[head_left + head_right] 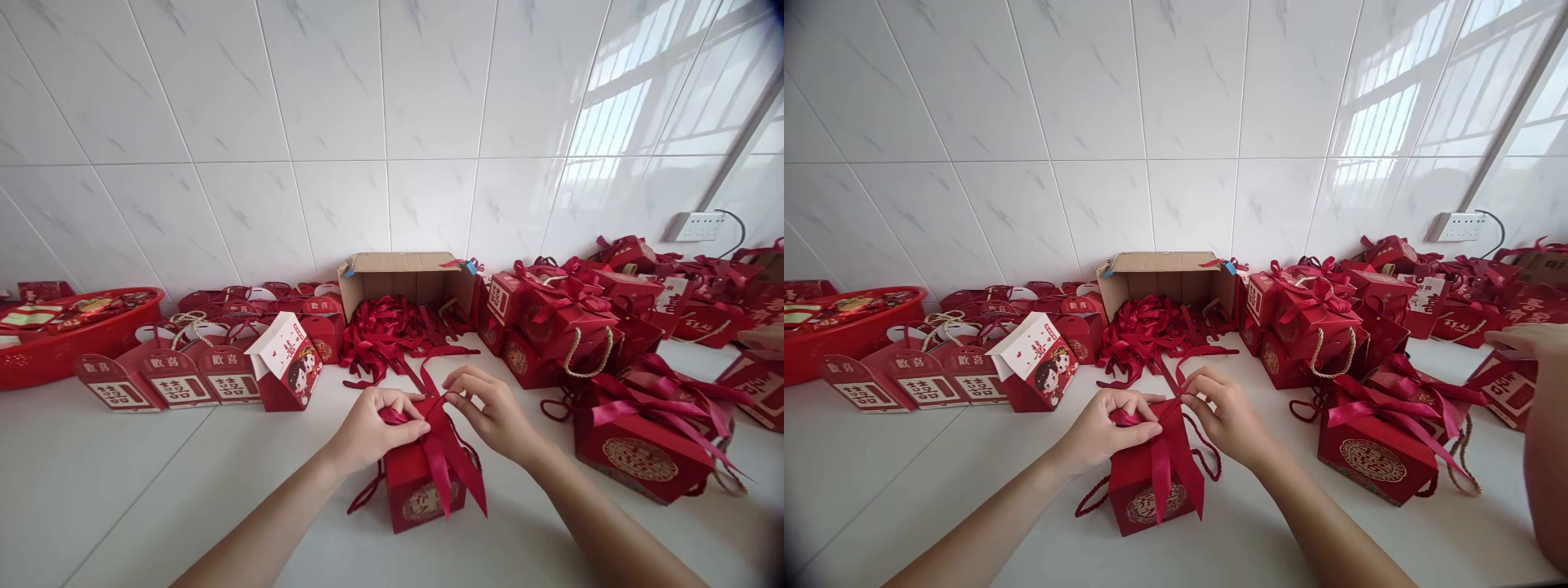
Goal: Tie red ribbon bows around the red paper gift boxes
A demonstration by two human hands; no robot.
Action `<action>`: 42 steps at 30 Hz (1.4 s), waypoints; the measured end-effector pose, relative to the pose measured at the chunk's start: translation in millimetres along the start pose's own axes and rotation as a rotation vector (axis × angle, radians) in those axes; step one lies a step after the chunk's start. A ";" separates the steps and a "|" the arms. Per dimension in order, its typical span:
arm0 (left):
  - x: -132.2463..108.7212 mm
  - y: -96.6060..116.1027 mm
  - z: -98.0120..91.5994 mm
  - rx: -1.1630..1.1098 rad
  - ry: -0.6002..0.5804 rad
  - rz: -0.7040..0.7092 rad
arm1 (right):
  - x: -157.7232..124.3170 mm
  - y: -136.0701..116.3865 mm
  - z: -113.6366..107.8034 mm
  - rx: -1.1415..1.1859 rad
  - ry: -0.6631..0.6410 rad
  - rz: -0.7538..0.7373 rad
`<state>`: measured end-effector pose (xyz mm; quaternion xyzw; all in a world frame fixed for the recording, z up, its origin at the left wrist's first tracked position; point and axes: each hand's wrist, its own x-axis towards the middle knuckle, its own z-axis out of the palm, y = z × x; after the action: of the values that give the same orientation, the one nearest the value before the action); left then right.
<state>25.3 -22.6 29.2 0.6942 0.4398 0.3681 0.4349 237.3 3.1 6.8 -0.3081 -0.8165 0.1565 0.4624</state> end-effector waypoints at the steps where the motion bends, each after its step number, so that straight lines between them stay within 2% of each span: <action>1: -1.0 -0.3 1.0 0.017 0.015 -0.005 | -0.6 -3.5 -3.2 -0.005 -0.016 0.042; 3: -3.0 -0.8 3.4 0.028 0.041 -0.017 | -4.2 -16.4 -12.3 -0.021 0.005 0.081; 5: -4.7 -0.8 5.4 0.011 0.057 -0.025 | -11.8 -35.1 -21.1 -0.067 0.012 0.037; 8: -6.4 -0.6 7.1 -0.018 0.066 -0.035 | -28.4 -61.1 -23.1 -0.286 -0.148 -0.108; 9: -6.8 -0.7 7.4 -0.027 0.069 -0.035 | -34.0 -66.3 -20.1 -0.386 -0.162 -0.148; 12: -7.1 -2.7 7.8 -0.045 0.086 -0.020 | -46.1 -70.2 -6.3 -0.574 -0.082 -0.215; 18: -7.8 -6.2 8.7 -0.060 0.111 0.011 | -45.6 -71.9 8.1 -0.490 0.117 -0.315; 22: -10.1 -4.0 8.4 -0.081 0.108 0.040 | -41.9 -84.0 27.7 -0.487 0.149 -0.362; 26: -10.6 -3.3 5.5 -0.071 0.115 0.047 | -43.0 -86.8 56.0 -0.509 0.230 -0.331; 29: -9.6 -4.0 2.3 -0.039 0.121 0.026 | -44.5 -83.6 64.3 -0.479 0.232 -0.302; 36: -10.0 -2.5 -2.7 -0.101 0.094 0.005 | -48.3 -83.2 50.4 -0.333 0.169 -0.244; 39: -11.3 -3.5 -5.1 -0.124 0.076 0.022 | -54.3 -82.0 44.4 -0.348 0.161 -0.126; 42: -12.7 -4.6 -7.8 -0.109 0.036 0.019 | -57.8 -77.1 31.8 -0.406 0.052 -0.059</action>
<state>12.7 -31.2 26.1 0.6670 0.4202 0.4079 0.4606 204.7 -92.1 -6.2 -0.3748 -0.8278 -0.0329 0.4161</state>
